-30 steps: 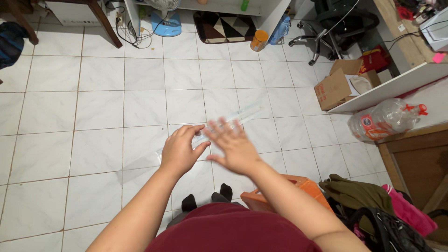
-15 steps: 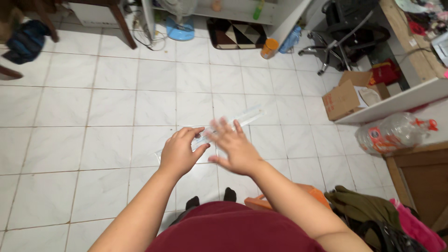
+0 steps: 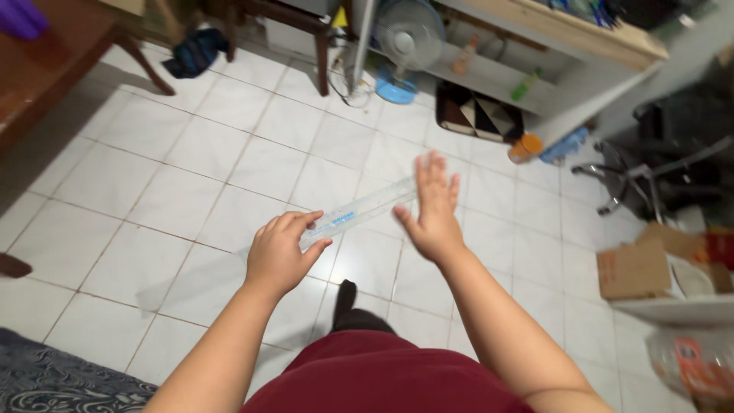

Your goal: The person repeatedly picks up clear plastic rulers from a desk, removes them from their packaging, and places them into a blue plastic basket. The person handles the rulers one at a time, unwrapping and organizing them throughout the clip.

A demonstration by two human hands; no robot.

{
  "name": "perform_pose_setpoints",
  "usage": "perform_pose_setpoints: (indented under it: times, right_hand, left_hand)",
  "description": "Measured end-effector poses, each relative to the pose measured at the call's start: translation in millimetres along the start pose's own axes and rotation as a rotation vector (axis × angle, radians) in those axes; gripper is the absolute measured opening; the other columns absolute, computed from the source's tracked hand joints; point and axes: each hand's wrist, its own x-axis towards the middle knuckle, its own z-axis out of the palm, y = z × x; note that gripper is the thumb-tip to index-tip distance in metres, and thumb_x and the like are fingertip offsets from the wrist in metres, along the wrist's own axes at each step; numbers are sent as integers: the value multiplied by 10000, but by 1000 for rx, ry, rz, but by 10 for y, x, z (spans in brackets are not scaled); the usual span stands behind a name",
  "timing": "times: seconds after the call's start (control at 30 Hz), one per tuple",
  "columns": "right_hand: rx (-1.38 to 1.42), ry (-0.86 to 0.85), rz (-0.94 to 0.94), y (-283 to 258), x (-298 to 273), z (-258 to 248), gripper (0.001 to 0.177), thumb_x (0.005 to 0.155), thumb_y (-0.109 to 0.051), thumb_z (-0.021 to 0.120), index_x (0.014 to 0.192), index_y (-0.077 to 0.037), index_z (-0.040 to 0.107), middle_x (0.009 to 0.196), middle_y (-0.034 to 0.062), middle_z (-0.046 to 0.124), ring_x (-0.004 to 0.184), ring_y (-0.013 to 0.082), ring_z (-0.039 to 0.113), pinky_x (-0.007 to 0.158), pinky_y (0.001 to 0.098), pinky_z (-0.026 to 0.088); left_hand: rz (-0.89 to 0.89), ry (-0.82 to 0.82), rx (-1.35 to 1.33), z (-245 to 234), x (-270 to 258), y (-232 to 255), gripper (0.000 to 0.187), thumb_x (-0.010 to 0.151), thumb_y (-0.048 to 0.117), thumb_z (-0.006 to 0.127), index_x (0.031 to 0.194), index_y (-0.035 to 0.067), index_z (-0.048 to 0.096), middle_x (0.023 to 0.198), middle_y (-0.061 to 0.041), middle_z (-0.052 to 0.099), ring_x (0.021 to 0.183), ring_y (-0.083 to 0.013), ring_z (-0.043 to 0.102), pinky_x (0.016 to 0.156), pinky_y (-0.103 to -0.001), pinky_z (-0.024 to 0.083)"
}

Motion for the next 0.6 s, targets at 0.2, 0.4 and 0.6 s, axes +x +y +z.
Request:
perform_pose_setpoints:
  times: [0.2, 0.4, 0.6]
  right_hand:
    - [-97, -361, -427, -407, 748, 469, 835, 909, -654, 574, 1579, -196, 376, 1681, 127, 237, 1571, 364, 123, 1234, 568, -61]
    - [-197, -240, -221, 172, 1780, 1085, 783, 927, -552, 594, 1566, -145, 394, 1662, 161, 262, 1541, 355, 178, 1200, 589, 10]
    - [708, -167, 242, 752, 2954, 1498, 784, 1025, -567, 418, 1592, -41, 287, 1689, 165, 286, 1588, 301, 226, 1285, 407, 143]
  left_hand:
    - [-97, 66, 32, -146, 473, -359, 457, 817, 358, 801, 1225, 170, 715, 1048, 3, 700, 1024, -233, 646, 899, -405, 485]
    - [-161, 115, 83, -411, 1112, -774, 463, 791, 348, 804, 1214, 178, 722, 1046, 8, 703, 1007, -223, 645, 904, -406, 477]
    - [-215, 114, 128, -676, 1764, -1207, 463, 792, 341, 798, 1221, 184, 722, 1055, 24, 692, 1035, -203, 624, 931, -401, 455]
